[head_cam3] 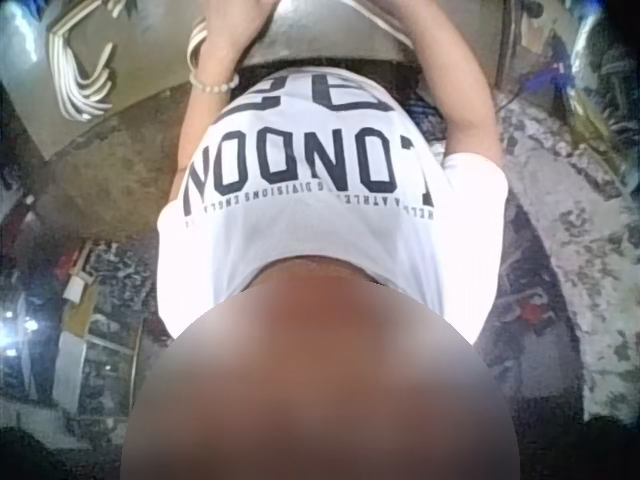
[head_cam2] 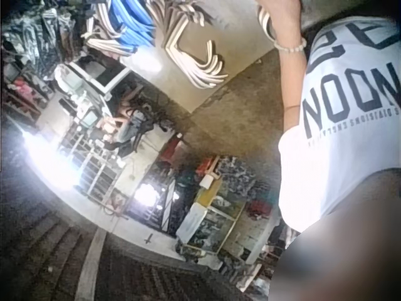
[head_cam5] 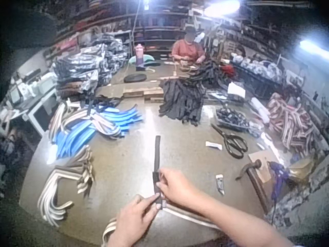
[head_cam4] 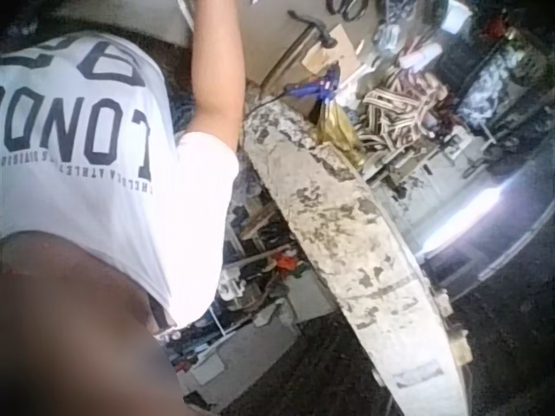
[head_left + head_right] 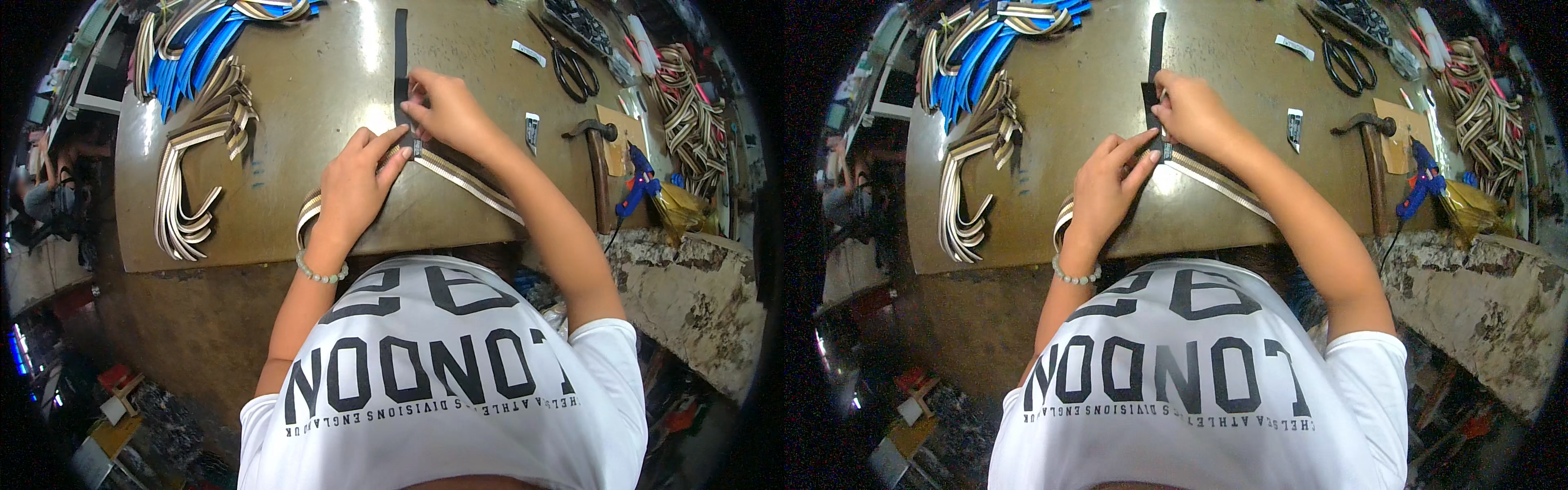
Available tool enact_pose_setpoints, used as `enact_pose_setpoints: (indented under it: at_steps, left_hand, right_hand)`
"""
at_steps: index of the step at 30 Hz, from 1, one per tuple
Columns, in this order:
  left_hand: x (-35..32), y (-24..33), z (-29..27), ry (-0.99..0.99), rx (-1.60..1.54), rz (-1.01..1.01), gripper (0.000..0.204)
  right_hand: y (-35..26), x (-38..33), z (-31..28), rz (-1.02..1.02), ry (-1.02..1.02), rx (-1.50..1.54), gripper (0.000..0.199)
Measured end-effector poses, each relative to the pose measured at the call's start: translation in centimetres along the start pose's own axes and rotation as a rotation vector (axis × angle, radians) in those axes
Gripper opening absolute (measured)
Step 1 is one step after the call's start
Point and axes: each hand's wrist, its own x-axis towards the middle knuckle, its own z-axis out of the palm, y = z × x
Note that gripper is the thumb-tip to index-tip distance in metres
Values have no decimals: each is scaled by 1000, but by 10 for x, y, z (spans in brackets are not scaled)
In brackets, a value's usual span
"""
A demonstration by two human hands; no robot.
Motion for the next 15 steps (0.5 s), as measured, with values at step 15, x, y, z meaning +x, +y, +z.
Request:
enact_pose_setpoints:
  at_steps: [15]
  left_hand:
    - [-4,4,-1,-37,56,2,33]
  right_hand:
    - [23,-92,-1,-488,-98,-713,51]
